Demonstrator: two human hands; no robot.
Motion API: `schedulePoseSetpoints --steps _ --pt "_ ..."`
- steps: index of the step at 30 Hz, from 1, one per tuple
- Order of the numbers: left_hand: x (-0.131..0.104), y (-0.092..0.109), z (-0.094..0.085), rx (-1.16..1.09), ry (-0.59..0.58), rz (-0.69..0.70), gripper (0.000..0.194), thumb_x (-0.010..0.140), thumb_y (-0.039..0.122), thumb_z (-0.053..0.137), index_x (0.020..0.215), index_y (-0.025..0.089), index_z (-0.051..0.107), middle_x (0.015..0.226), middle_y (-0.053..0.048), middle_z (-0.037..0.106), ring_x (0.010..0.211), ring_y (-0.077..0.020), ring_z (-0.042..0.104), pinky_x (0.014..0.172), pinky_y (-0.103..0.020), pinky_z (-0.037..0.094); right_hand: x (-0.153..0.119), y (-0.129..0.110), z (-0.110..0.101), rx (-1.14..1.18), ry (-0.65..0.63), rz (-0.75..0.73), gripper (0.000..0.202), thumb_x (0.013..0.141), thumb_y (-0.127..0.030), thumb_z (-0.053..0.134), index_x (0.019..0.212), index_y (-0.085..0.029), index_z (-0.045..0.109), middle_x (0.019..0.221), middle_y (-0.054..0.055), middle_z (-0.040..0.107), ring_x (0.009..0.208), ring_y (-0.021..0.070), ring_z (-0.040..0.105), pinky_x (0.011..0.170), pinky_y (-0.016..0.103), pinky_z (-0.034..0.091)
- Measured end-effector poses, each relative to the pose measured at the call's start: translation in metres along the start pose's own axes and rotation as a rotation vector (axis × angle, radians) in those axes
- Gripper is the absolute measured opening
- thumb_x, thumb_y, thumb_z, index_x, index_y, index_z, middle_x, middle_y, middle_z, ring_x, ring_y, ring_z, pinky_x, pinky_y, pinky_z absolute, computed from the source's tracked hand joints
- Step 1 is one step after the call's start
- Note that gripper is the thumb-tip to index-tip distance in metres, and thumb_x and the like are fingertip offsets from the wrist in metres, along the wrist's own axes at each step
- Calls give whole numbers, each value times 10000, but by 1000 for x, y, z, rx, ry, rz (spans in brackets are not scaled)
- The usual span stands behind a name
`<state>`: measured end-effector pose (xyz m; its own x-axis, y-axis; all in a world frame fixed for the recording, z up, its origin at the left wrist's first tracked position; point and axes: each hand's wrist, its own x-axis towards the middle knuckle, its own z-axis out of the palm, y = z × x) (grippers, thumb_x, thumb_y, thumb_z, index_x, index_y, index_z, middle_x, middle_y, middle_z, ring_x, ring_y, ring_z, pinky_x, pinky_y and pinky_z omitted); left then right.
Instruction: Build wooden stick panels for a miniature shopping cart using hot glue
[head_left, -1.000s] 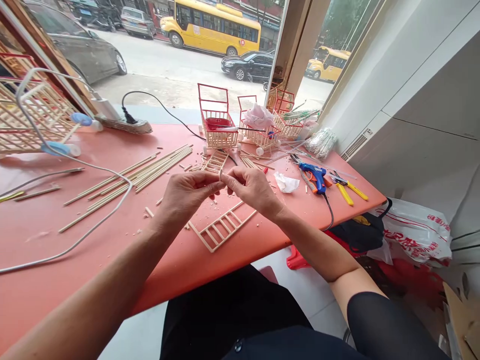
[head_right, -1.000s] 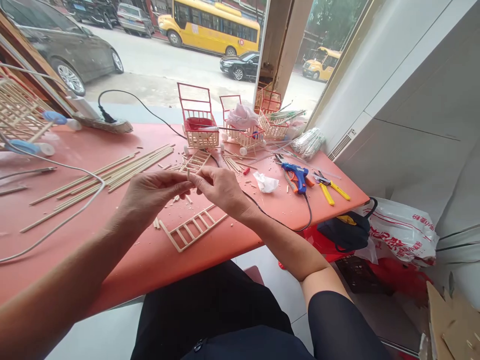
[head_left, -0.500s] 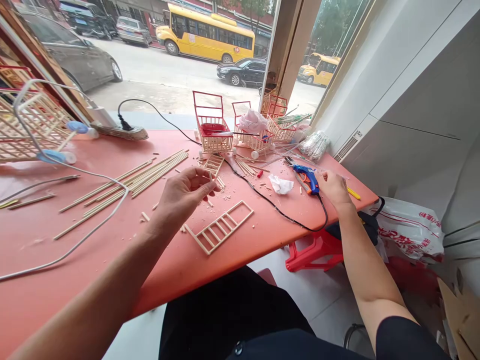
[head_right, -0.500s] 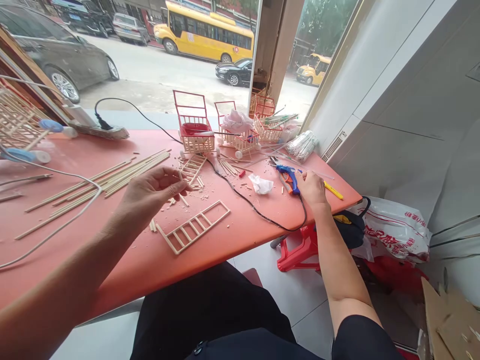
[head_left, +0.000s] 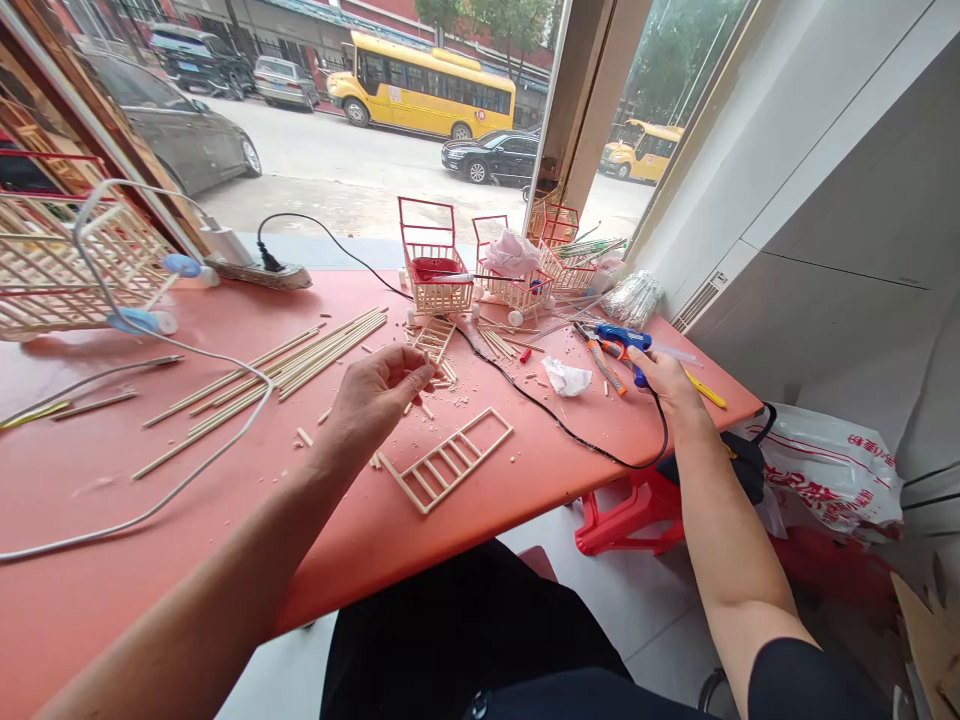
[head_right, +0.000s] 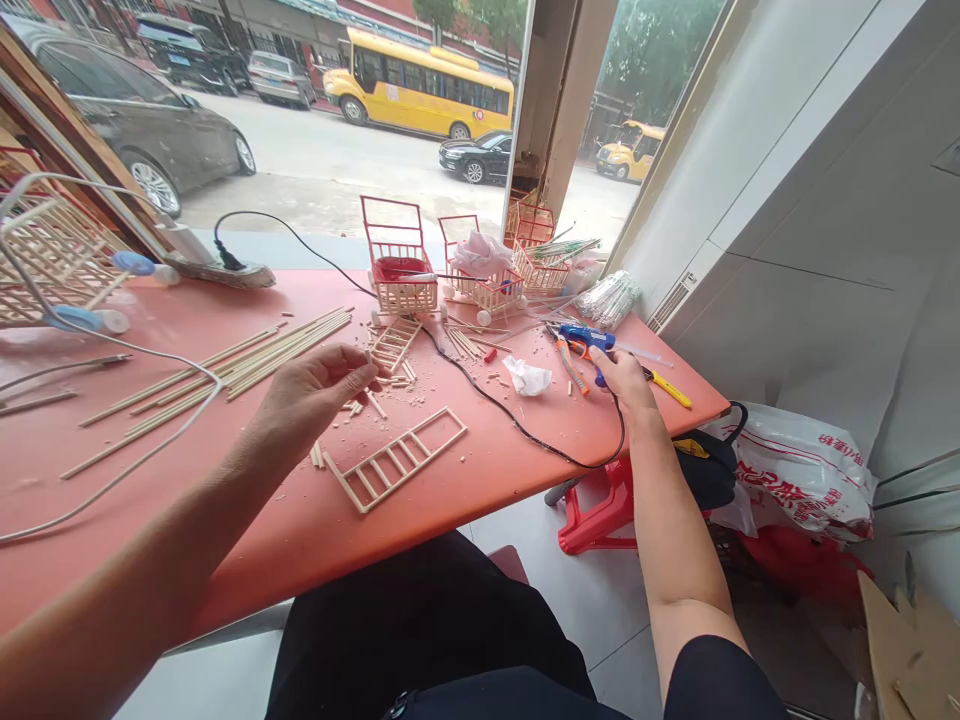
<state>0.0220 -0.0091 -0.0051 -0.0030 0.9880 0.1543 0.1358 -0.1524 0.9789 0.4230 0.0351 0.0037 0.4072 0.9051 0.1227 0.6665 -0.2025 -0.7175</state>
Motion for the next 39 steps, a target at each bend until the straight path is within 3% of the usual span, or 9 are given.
schedulePoseSetpoints --steps 3,7,10,14,17,23,30,35,39 --pt "1 -3 -2 4 27 -6 289 737 439 810 826 174 735 713 -46 726 573 -139 580 516 -236 432 -9 -12 2 245 -25 -42 547 847 -763 585 903 -220 577 759 45 700 660 159 654 553 250 492" --pt "4 -6 -2 -46 111 24 312 679 452 855 812 177 788 689 -36 722 573 -134 561 495 -229 395 -25 -40 10 652 -143 -181 668 672 -824 775 930 -230 612 785 44 709 673 167 662 524 248 487" --pt "5 -6 -1 -82 173 49 285 655 420 868 804 183 811 687 -31 735 589 -132 570 527 -233 428 -41 -64 20 755 -302 -250 612 701 -779 812 888 -215 663 764 29 671 624 131 595 487 232 437" --pt "7 -4 0 -60 180 96 234 707 398 825 808 186 818 728 -34 751 634 -145 603 555 -248 455 -64 -84 40 840 -580 -138 601 603 -682 937 855 -191 699 744 3 640 590 87 521 504 211 443" --pt "8 -5 0 -56 186 131 207 724 380 811 803 189 824 781 -49 777 698 -161 650 611 -262 499 -78 -90 55 822 -670 -112 582 645 -666 926 900 -188 715 853 45 720 661 102 579 565 220 490" --pt "10 -12 1 -41 208 198 185 771 377 796 832 207 834 888 -64 799 823 -198 708 723 -295 558 -82 -107 72 851 -703 -265 576 774 -696 813 1094 -241 664 1046 112 791 846 201 707 638 296 524" --pt "13 -13 -7 62 276 256 193 851 377 736 876 204 818 958 -74 782 876 -196 701 747 -286 549 -69 -130 85 671 -648 -599 430 877 -627 757 943 -223 626 893 49 748 688 140 611 637 290 503" --pt "13 -13 -8 118 293 306 140 841 327 738 831 206 810 920 -59 777 864 -187 698 737 -272 540 -69 -123 91 622 -700 -566 531 878 -703 705 1001 -190 641 848 47 716 563 104 508 520 273 434" --pt "11 -14 -5 130 279 312 126 841 312 747 824 207 815 888 -49 761 836 -175 683 711 -260 529 -74 -117 91 599 -665 -522 579 870 -738 689 979 -170 654 832 54 694 553 98 502 508 270 424"
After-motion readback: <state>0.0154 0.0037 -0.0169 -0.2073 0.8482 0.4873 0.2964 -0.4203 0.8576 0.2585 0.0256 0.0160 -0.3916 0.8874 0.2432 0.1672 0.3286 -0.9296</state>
